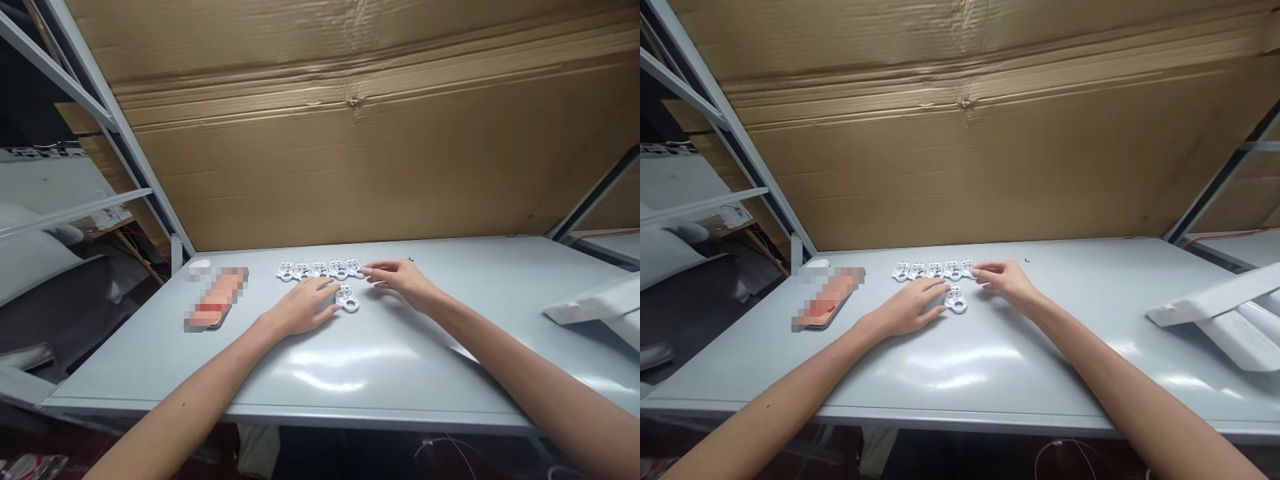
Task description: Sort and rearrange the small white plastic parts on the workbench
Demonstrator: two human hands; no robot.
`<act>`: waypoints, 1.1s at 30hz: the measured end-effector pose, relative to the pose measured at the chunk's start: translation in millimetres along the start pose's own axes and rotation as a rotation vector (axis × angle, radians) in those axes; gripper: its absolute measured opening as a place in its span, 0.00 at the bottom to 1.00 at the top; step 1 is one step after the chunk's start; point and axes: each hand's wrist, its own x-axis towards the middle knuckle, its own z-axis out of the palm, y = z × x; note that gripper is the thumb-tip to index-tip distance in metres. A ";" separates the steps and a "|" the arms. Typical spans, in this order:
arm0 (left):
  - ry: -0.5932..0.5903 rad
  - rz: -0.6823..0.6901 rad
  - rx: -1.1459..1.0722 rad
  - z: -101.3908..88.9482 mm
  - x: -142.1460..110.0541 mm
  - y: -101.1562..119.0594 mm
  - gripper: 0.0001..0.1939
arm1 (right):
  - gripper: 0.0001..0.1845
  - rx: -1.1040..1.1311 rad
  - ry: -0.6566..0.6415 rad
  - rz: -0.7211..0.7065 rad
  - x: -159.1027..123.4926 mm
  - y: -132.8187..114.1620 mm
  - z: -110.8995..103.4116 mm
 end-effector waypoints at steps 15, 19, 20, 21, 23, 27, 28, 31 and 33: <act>0.007 0.032 -0.037 -0.5 1.9 -0.2 0.17 | 0.11 -0.382 -0.005 -0.349 2.9 16.0 12.3; 0.003 0.001 0.011 2.5 1.8 -1.4 0.18 | 0.08 -0.482 -0.031 -0.482 3.1 22.7 18.3; 0.000 -0.001 0.018 2.7 1.8 -1.5 0.18 | 0.08 -0.492 -0.039 -0.481 3.0 23.8 19.5; -0.003 -0.001 0.023 2.7 1.8 -1.5 0.18 | 0.08 -0.495 -0.044 -0.473 2.9 24.7 20.7; -0.003 0.000 0.027 2.1 1.7 -1.5 0.18 | 0.09 -0.489 -0.051 -0.455 3.0 25.9 22.6; 0.006 0.000 0.016 1.4 1.5 -1.1 0.17 | 0.07 -0.505 -0.061 -0.434 3.7 26.6 24.8; 0.009 0.000 0.014 1.5 1.4 -1.1 0.17 | 0.07 -0.516 -0.062 -0.431 3.8 26.6 24.8; 0.017 0.007 0.012 1.8 1.4 -1.2 0.17 | 0.08 -0.550 -0.065 -0.444 3.5 26.9 23.3; 0.022 0.011 0.010 1.7 1.4 -1.1 0.16 | 0.08 -0.583 -0.068 -0.477 2.8 27.4 21.5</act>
